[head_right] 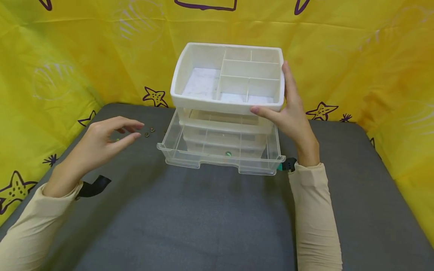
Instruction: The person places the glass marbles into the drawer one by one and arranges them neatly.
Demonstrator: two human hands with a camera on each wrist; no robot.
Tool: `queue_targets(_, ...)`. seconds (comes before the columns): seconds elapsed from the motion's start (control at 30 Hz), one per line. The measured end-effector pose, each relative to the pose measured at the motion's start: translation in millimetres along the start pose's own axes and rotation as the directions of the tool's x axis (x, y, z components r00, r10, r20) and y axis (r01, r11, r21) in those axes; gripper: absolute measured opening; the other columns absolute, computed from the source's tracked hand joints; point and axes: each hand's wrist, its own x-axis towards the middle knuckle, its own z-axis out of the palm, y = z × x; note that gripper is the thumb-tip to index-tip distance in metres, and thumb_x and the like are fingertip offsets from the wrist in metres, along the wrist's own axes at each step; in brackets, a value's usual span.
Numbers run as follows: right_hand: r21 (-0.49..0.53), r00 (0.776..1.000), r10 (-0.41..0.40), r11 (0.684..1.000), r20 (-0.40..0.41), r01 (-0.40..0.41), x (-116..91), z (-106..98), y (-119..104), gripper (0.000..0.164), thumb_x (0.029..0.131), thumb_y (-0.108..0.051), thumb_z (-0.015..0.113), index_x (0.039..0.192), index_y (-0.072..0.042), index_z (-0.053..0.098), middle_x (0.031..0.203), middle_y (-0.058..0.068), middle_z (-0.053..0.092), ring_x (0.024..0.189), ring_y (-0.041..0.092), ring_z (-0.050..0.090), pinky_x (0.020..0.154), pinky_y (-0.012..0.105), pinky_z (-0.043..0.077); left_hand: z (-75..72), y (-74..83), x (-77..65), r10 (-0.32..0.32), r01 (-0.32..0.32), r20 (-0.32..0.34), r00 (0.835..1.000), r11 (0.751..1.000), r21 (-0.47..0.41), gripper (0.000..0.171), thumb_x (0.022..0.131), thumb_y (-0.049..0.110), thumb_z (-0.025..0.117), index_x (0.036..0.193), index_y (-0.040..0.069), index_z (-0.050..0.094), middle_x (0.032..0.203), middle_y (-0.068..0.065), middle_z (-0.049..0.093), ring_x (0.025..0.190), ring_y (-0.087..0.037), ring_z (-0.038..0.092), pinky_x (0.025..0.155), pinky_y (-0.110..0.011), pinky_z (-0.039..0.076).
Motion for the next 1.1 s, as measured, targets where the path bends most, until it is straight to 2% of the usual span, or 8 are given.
queue_targets(0.17,0.011,1.0,0.001,1.0,-0.003,-0.001,0,1,-1,0.113,0.071,0.005,0.082,0.159,-0.03,0.019,0.154,0.004,0.036,0.118,0.021,0.045,0.09,0.016,0.05,-8.6,-7.6,-13.6,-0.058,0.058,-0.006,0.998,0.998,0.017,0.027,0.085,0.001,0.074,0.11,0.01,0.073,0.1,-0.001,0.073,0.086,0.007,0.057,0.076,-0.012,0.045)
queue_targets(0.27,0.029,1.0,0.001,1.0,-0.004,0.0,0,1,-1,0.113,0.071,0.005,0.082,0.159,-0.029,0.019,0.154,0.004,0.036,0.118,0.021,0.044,0.09,0.016,0.049,-11.5,-11.7,-20.8,-0.08,0.08,-0.013,0.997,0.997,0.017,0.027,0.086,0.0,0.074,0.111,0.01,0.073,0.1,-0.003,0.073,0.085,0.013,0.053,0.072,-0.009,0.043)
queue_targets(0.57,0.046,1.0,0.013,0.999,-0.01,-0.013,-3,0,-1,0.113,0.071,0.006,0.082,0.158,-0.03,0.02,0.155,0.004,0.035,0.117,0.021,0.044,0.089,0.014,0.049,-9.8,-28.4,-36.0,-0.117,0.117,-0.021,0.993,0.993,0.012,0.028,0.086,-0.002,0.073,0.111,0.009,0.072,0.1,-0.004,0.073,0.087,0.015,0.052,0.075,-0.007,0.043)
queue_targets(0.87,0.029,1.0,-0.002,1.0,-0.002,0.002,-2,0,0,0.112,0.072,0.006,0.081,0.159,-0.029,0.019,0.154,0.005,0.036,0.118,0.021,0.045,0.089,0.014,0.05,-9.4,-51.9,-51.7,-0.165,0.166,-0.019,0.986,0.985,0.036,0.029,0.086,-0.001,0.074,0.113,0.007,0.071,0.092,-0.004,0.071,0.08,0.014,0.053,0.071,-0.006,0.045)
queue_targets(1.1,0.05,1.0,0.001,0.999,-0.006,0.0,-2,1,0,0.112,0.071,0.006,0.082,0.158,-0.03,0.021,0.154,0.005,0.036,0.117,0.022,0.045,0.089,0.014,0.05,-9.6,-64.6,-61.4,-0.187,0.188,-0.012,0.982,0.981,0.052,0.028,0.086,-0.003,0.072,0.113,0.005,0.071,0.097,-0.009,0.071,0.082,0.018,0.05,0.072,-0.005,0.044)
